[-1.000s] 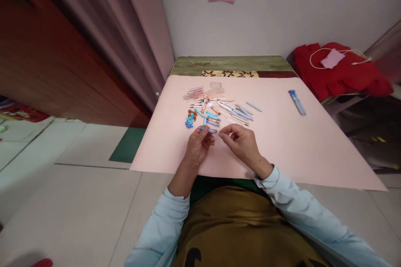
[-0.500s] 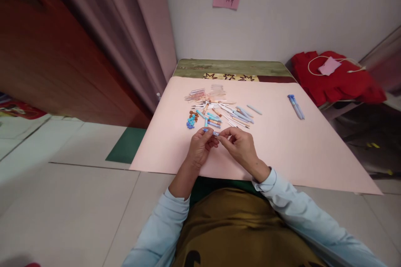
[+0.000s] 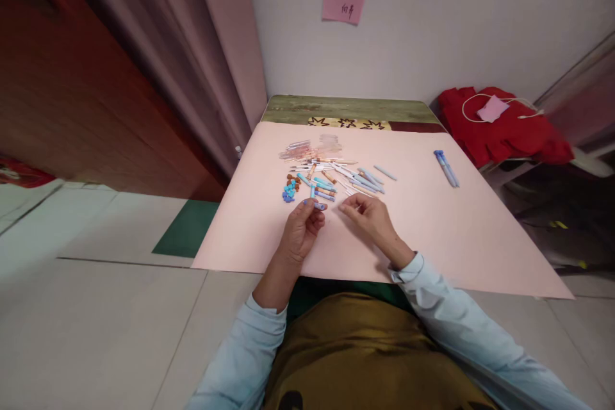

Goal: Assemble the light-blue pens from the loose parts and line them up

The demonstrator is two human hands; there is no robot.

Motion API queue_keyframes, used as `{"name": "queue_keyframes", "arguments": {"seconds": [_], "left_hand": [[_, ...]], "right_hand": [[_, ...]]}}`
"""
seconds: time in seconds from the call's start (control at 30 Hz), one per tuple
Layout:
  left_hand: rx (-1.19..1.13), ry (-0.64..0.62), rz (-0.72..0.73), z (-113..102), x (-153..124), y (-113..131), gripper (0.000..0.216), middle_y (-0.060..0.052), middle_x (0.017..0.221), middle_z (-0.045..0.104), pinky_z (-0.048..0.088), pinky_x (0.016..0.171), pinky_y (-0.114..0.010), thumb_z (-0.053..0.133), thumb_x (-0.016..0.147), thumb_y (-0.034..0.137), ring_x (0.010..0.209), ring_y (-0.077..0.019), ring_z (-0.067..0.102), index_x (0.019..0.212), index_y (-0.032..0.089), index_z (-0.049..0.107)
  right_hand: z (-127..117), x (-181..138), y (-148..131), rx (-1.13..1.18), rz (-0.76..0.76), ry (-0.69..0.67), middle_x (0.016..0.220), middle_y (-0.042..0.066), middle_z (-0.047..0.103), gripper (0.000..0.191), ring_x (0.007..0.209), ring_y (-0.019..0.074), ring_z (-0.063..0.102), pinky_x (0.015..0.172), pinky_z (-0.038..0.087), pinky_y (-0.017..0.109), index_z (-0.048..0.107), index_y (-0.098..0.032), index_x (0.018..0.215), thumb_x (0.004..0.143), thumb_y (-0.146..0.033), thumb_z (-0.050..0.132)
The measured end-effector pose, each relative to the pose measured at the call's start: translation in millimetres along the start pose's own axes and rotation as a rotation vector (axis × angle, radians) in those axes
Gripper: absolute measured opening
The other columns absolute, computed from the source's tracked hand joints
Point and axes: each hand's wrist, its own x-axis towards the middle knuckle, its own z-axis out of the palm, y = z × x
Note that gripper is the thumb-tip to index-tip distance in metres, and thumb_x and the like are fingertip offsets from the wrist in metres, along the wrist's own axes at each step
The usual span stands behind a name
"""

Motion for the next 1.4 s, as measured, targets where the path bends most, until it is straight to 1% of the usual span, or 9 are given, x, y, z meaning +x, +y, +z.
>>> {"name": "queue_keyframes", "arguments": {"seconds": [0.07,0.13,0.3,0.53,0.83,0.97,1.13,1.3,1.4], "left_hand": [[-0.060,0.061,-0.003,-0.2,1.1,1.7,0.015,-0.004,0.079,0.073,0.051,0.052,-0.013,0.074,0.081,0.021,0.057,-0.0056,0.063,0.087,0.011,0.066],[-0.104,0.116,-0.013,0.4,1.6,3.1,0.007,-0.004,0.079,0.073,0.052,0.052,-0.012,0.068,0.086,0.018,0.057,-0.0054,0.064,0.087,0.011,0.066],[-0.101,0.102,-0.009,2.2,0.4,3.3,0.011,-0.004,0.075,0.073,0.049,0.047,-0.014,0.069,0.086,0.022,0.052,-0.0060,0.061,0.085,0.012,0.066],[-0.085,0.040,0.015,0.5,0.9,1.5,0.023,-0.003,0.072,0.071,0.044,0.045,-0.015,0.080,0.075,0.029,0.050,-0.0060,0.057,0.083,0.013,0.066],[-0.067,-0.003,0.017,-2.6,2.0,0.7,0.024,-0.003,0.075,0.071,0.044,0.047,-0.015,0.081,0.073,0.030,0.052,-0.0051,0.055,0.084,0.013,0.068],[-0.070,-0.011,0.016,-3.5,1.8,0.5,0.024,-0.003,0.075,0.070,0.044,0.048,-0.014,0.081,0.074,0.030,0.053,-0.0051,0.056,0.084,0.013,0.068],[-0.066,-0.017,0.020,-3.3,1.5,0.2,0.024,-0.003,0.076,0.070,0.044,0.048,-0.015,0.081,0.074,0.030,0.053,-0.0049,0.056,0.084,0.012,0.069],[-0.059,-0.012,0.015,-2.5,2.0,0.6,0.025,-0.003,0.076,0.070,0.043,0.047,-0.015,0.082,0.073,0.030,0.052,-0.0051,0.055,0.084,0.013,0.068],[-0.066,0.003,0.013,-2.4,2.0,1.1,0.025,-0.003,0.075,0.070,0.043,0.047,-0.015,0.082,0.072,0.030,0.052,-0.0049,0.055,0.083,0.013,0.068]], "right_hand": [[-11.5,10.6,6.2,-0.333,-0.058,0.103,0.073,0.001,0.067,0.016,0.066,0.0145,0.054,0.062,0.036,0.026,0.071,-0.021,0.079,0.082,-0.034,0.062],[-18.0,21.1,10.2,-0.525,-0.063,0.117,0.081,0.001,0.070,0.015,0.071,0.0160,0.058,0.064,0.036,0.027,0.073,-0.022,0.082,0.084,-0.029,0.059],[-9.1,39.0,10.0,-0.718,-0.081,0.072,0.099,0.003,0.071,0.020,0.083,0.0178,0.062,0.066,0.037,0.027,0.075,-0.024,0.093,0.087,-0.029,0.056],[4.9,52.2,1.2,-0.935,-0.041,-0.022,0.105,0.010,0.071,0.027,0.094,0.0212,0.064,0.069,0.041,0.027,0.076,-0.020,0.097,0.092,-0.032,0.052],[7.2,59.2,-2.8,-1.015,-0.009,-0.046,0.103,0.013,0.071,0.029,0.092,0.0249,0.066,0.069,0.043,0.030,0.075,-0.018,0.098,0.091,-0.029,0.050],[6.3,57.0,3.4,-0.975,-0.034,0.026,0.102,0.010,0.071,0.029,0.085,0.0217,0.066,0.065,0.040,0.028,0.075,-0.020,0.098,0.092,-0.030,0.048],[-0.4,55.2,8.4,-0.886,-0.125,-0.004,0.103,0.004,0.072,0.024,0.089,0.0196,0.064,0.066,0.038,0.027,0.075,-0.025,0.098,0.090,-0.030,0.053],[-4.5,76.5,0.8,-0.922,-0.144,0.013,0.107,0.006,0.070,0.031,0.086,0.0189,0.064,0.066,0.038,0.027,0.075,-0.026,0.104,0.095,-0.033,0.046],[-1.5,96.1,-3.7,-0.985,-0.188,-0.041,0.111,0.007,0.069,0.032,0.085,0.0192,0.064,0.066,0.038,0.028,0.074,-0.024,0.107,0.096,-0.032,0.044]]}}
